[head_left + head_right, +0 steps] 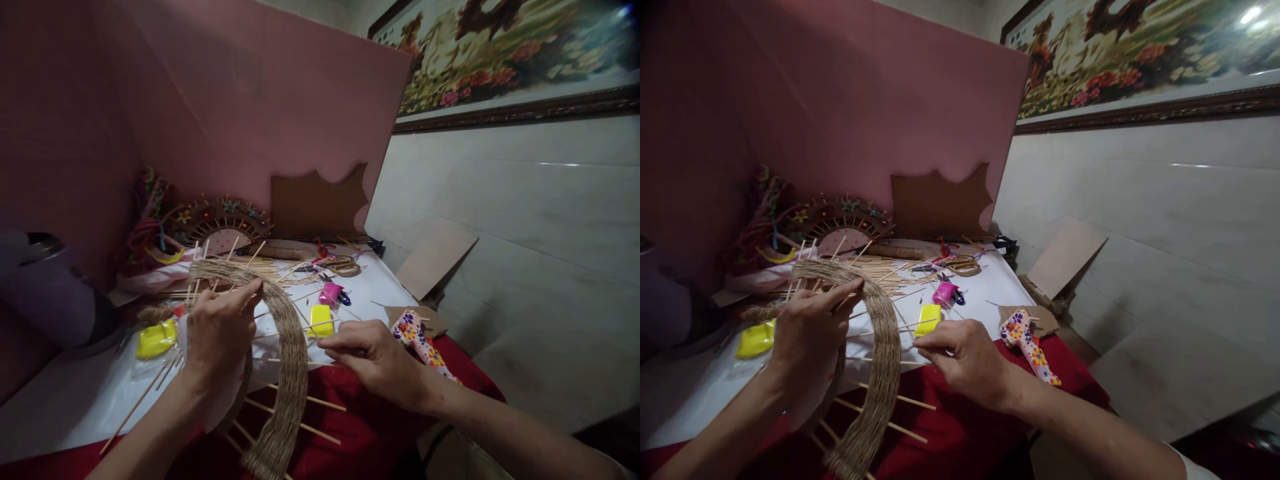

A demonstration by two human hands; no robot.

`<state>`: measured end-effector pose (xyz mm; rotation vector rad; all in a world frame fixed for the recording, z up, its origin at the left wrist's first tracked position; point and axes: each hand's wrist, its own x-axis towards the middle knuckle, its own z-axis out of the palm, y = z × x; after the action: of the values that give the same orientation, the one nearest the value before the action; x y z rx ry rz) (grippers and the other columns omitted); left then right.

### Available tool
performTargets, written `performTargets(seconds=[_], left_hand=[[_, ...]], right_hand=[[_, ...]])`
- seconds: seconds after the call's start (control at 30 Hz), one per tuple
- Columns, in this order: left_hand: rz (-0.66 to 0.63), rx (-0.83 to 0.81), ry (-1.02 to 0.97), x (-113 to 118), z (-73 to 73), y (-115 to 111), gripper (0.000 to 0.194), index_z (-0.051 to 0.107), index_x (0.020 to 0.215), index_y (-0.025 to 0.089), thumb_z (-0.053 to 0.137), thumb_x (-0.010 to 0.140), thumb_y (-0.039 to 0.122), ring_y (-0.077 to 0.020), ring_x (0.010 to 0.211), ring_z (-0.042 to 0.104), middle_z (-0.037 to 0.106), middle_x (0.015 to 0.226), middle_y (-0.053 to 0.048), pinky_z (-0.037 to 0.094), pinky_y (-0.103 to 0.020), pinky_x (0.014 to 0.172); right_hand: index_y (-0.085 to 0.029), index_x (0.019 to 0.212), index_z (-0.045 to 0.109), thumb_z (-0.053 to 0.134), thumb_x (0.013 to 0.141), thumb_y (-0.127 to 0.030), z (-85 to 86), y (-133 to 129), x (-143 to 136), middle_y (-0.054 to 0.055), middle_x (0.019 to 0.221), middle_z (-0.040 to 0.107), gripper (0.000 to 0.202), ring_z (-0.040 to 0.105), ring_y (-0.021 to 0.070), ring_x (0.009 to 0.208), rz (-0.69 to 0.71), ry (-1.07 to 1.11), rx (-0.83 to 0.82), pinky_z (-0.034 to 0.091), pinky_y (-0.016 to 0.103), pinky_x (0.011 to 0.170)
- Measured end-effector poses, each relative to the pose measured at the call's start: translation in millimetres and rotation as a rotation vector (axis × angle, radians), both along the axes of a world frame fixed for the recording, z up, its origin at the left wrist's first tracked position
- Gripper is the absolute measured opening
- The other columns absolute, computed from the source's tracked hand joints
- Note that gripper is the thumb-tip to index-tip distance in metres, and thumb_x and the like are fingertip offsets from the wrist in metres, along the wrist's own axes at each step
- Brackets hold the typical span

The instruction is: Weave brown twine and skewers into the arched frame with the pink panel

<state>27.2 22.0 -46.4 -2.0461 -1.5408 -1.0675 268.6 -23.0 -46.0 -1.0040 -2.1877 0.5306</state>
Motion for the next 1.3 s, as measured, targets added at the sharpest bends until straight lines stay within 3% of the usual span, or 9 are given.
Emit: performTargets(seconds=[0.23,0.47,0.63,0.83,1.03,1.13,1.2,1.3], left_hand=[[0.079,-0.092,0.113,4.9,10.2,-6.1,0.030,0.073,0.092,0.025,0.050,0.077,0.012,-0.0189,0.052,0.051,0.066,0.059,-0.002,0.031,-0.031,0.058],[0.241,-0.171,0.133,1.0,13.3,-4.5,0.030,0.072,0.096,0.026,0.050,0.078,0.017,-0.0205,0.055,0.051,0.065,0.060,-0.004,0.027,-0.030,0.056],[0.353,-0.151,0.086,-7.4,20.9,-4.4,0.031,0.071,0.102,0.028,0.048,0.081,0.024,-0.0225,0.056,0.051,0.064,0.061,-0.006,0.025,-0.030,0.054],[0.376,-0.156,0.042,-10.9,26.0,-5.0,0.031,0.071,0.103,0.027,0.049,0.081,0.026,-0.0243,0.061,0.054,0.065,0.065,-0.008,0.027,-0.030,0.053],[0.283,-0.214,-0.200,-18.4,23.1,2.5,0.037,0.069,0.112,0.026,0.054,0.078,0.024,-0.0227,0.061,0.059,0.072,0.072,-0.007,0.032,-0.030,0.054],[0.192,-0.213,-0.343,-22.4,19.9,8.2,0.036,0.069,0.111,0.023,0.056,0.077,0.024,-0.0225,0.070,0.065,0.075,0.083,-0.009,0.038,-0.029,0.057],[0.136,-0.207,-0.429,-24.6,17.4,11.8,0.037,0.069,0.111,0.022,0.056,0.076,0.025,-0.0226,0.076,0.067,0.075,0.088,-0.008,0.042,-0.028,0.060],[0.073,-0.193,-0.517,-26.9,15.0,15.3,0.036,0.070,0.109,0.020,0.057,0.075,0.024,-0.0224,0.082,0.068,0.075,0.095,-0.008,0.047,-0.028,0.065]], right_hand=[[-0.016,0.097,0.067,0.049,0.079,-0.011,-2.3,-11.9,-8.0,0.005,0.073,0.059,0.026,0.048,0.0154,0.063,-0.088,-0.402,0.467,0.030,0.028,0.056],[-0.016,0.095,0.065,0.049,0.079,-0.015,-7.7,-11.3,-5.3,0.004,0.069,0.057,0.022,0.046,0.0154,0.060,-0.118,-0.449,0.569,0.027,0.028,0.055],[-0.018,0.098,0.065,0.047,0.084,-0.013,-7.1,-10.1,-0.3,0.003,0.071,0.059,0.024,0.051,0.0128,0.060,-0.096,-0.341,0.429,0.029,0.025,0.055],[-0.017,0.085,0.067,0.052,0.087,-0.018,-9.9,-11.7,-7.4,0.002,0.069,0.061,0.015,0.053,0.0113,0.062,-0.011,-0.157,0.270,0.034,0.024,0.058],[-0.016,0.092,0.070,0.052,0.083,-0.011,-9.2,-4.6,-9.1,0.004,0.073,0.061,0.021,0.054,0.0121,0.066,0.062,0.000,0.152,0.039,0.024,0.060],[-0.018,0.092,0.073,0.055,0.083,-0.013,-4.8,3.5,-6.0,0.004,0.077,0.058,0.021,0.053,0.0123,0.071,0.086,0.108,0.053,0.042,0.025,0.063],[-0.019,0.094,0.073,0.056,0.084,-0.016,-1.5,9.5,-2.9,0.005,0.081,0.061,0.020,0.055,0.0128,0.076,0.133,0.156,-0.060,0.044,0.026,0.068],[-0.018,0.096,0.072,0.058,0.085,-0.025,0.7,17.9,3.1,0.005,0.086,0.067,0.019,0.059,0.0124,0.077,0.210,0.276,-0.383,0.046,0.026,0.070]])
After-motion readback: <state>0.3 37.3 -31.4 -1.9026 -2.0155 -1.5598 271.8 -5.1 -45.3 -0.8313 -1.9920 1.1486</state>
